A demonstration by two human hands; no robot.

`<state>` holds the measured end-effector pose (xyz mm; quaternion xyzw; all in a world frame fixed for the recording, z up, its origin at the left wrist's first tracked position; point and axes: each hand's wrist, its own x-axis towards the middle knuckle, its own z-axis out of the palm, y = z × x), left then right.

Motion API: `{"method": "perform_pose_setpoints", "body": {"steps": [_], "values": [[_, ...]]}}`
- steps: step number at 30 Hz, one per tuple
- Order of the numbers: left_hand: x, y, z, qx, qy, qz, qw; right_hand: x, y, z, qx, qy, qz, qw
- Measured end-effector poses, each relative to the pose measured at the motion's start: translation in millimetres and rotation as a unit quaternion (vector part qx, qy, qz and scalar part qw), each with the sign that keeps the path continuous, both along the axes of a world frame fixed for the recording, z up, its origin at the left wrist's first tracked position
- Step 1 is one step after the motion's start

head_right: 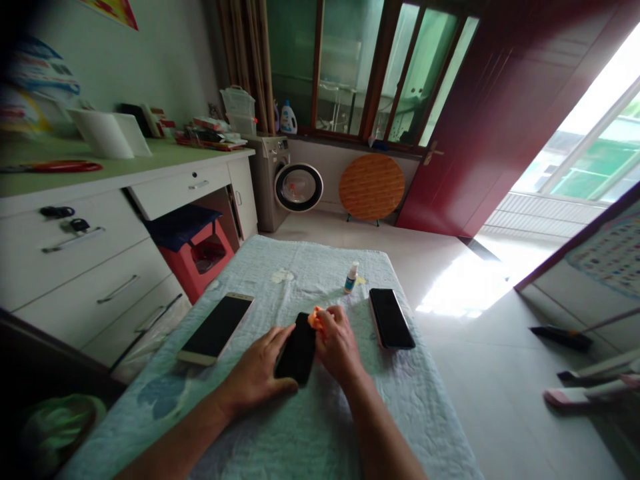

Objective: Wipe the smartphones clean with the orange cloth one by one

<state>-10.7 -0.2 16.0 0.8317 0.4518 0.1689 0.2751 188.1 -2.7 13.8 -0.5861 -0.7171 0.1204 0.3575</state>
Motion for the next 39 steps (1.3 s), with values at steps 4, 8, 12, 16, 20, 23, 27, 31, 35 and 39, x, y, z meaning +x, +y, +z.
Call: {"method": "perform_pose_setpoints", "body": {"steps": [4,8,12,16,20,23,27,31,35,39], "values": [[3.2,0.5,-3.2,0.028,-0.001,0.017,0.999,-3.1,-0.9,-1.9,-0.008,-0.005,0.057,0.998],[4.8,0.4,-5.2,0.043,0.005,0.026,0.999,0.0,3.6,-11.3,-0.002,-0.017,0.013,1.0],[6.3,0.3,-6.5,0.045,0.014,0.035,0.998,-2.6,7.7,-17.4,-0.013,-0.032,0.018,0.999],[6.2,2.2,-9.3,0.056,0.004,0.033,0.998,-8.6,7.0,-12.1,-0.015,-0.036,0.038,0.998],[4.8,4.0,-12.8,0.07,-0.009,0.022,0.997,-14.1,-0.6,0.4,-0.04,-0.04,0.077,0.995],[4.1,4.6,-14.8,0.077,-0.013,0.018,0.997,-18.2,-8.5,8.5,-0.067,-0.038,0.117,0.99],[4.8,4.5,-16.1,0.081,0.003,0.026,0.996,-21.3,-17.8,17.2,-0.116,-0.038,0.188,0.975],[5.8,3.7,-16.9,0.094,0.016,0.028,0.995,-19.7,-21.6,23.3,-0.151,-0.044,0.229,0.961],[4.8,2.6,-16.3,0.097,0.016,0.021,0.995,-15.1,-18.7,19.4,-0.15,-0.026,0.197,0.969],[3.5,1.9,-13.5,0.102,0.019,-0.009,0.995,-9.0,-9.4,5.0,-0.098,-0.018,0.095,0.99]]}}
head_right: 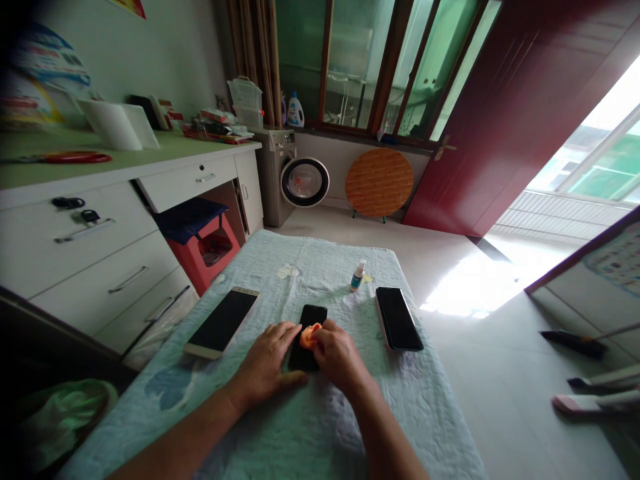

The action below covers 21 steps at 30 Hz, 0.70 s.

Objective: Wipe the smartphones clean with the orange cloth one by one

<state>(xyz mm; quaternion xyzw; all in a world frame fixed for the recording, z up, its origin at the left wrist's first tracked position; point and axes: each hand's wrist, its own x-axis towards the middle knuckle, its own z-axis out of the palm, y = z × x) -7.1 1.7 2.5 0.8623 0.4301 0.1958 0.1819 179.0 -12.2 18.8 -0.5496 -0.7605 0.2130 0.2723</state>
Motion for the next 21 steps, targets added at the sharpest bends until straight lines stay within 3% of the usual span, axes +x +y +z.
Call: {"method": "perform_pose_setpoints", "body": {"steps": [8,21], "values": [[0.8,-1.7,5.5,0.005,0.027,0.015,1.0,8.4,23.0,-23.2,0.075,0.008,-0.121,0.99],[1.2,-1.6,7.3,-0.006,0.02,0.019,1.0,6.1,23.4,-17.9,0.053,-0.048,-0.094,0.993]]}}
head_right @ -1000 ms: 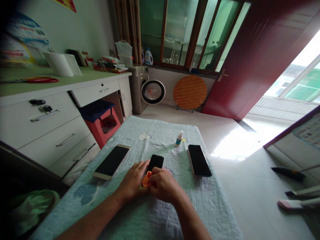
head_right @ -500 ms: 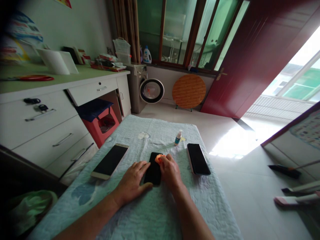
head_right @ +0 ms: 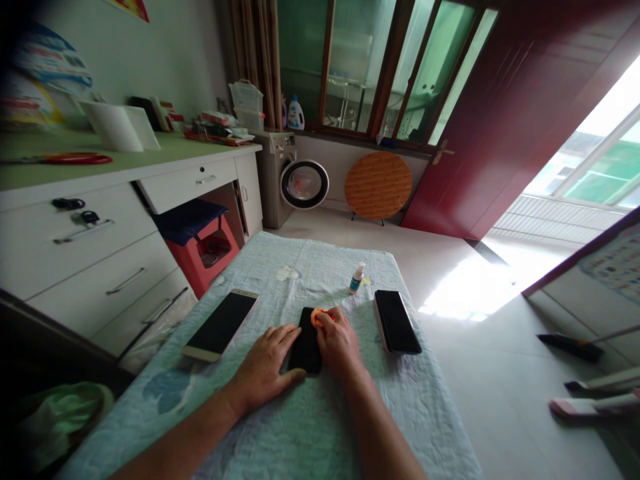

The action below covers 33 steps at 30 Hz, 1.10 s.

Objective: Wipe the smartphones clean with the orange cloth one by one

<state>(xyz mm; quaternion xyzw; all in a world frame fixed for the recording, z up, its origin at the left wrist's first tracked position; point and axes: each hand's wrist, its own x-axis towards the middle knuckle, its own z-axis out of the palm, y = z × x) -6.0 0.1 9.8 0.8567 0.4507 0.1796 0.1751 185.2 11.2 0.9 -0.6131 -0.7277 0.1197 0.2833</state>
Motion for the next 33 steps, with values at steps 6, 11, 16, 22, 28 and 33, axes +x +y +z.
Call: {"method": "perform_pose_setpoints", "body": {"steps": [6,11,16,22,28,33], "values": [[-0.4,0.1,0.6,-0.002,0.002,-0.011,1.0,-2.3,-3.2,6.3,-0.012,0.012,0.022,1.0],[-2.1,0.9,-0.7,0.005,-0.013,-0.026,1.0,-7.5,-12.4,15.7,-0.032,0.017,0.075,0.997],[-4.8,2.4,-5.2,0.013,-0.025,-0.034,0.999,-9.2,-25.6,24.6,-0.069,0.038,0.158,0.984],[-5.3,3.0,-6.4,0.01,-0.014,-0.029,0.999,-1.3,-25.1,22.4,-0.072,0.043,0.138,0.987],[-3.9,2.2,0.2,-0.002,-0.007,-0.029,1.0,6.3,-3.6,-0.6,-0.002,0.057,0.016,0.998],[-4.2,2.1,-0.1,-0.009,-0.008,-0.028,1.0,-0.4,8.6,-7.8,0.028,0.027,-0.012,0.999]]}}
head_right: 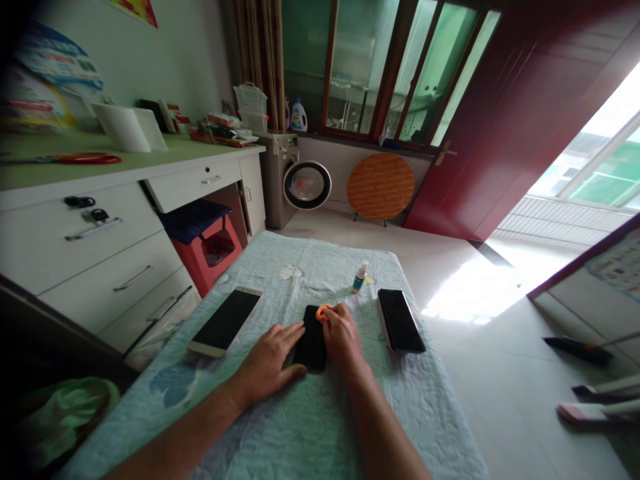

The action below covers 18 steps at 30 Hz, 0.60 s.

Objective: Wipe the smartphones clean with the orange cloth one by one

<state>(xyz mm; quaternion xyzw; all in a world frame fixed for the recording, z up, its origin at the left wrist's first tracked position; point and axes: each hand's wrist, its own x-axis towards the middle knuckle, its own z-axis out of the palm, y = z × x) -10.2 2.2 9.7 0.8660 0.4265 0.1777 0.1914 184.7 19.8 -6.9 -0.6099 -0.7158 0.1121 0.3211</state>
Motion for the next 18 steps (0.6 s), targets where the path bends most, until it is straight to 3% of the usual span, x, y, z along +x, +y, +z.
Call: {"method": "perform_pose_setpoints", "body": {"steps": [7,18], "values": [[0.4,-0.5,-1.3,0.005,0.0,0.002,1.0,-9.3,1.9,1.9,0.006,-0.084,0.001,0.996],[0.7,-1.6,2.7,0.006,0.023,-0.007,1.0,-17.7,-2.9,17.0,-0.036,-0.12,0.075,0.989]]}}
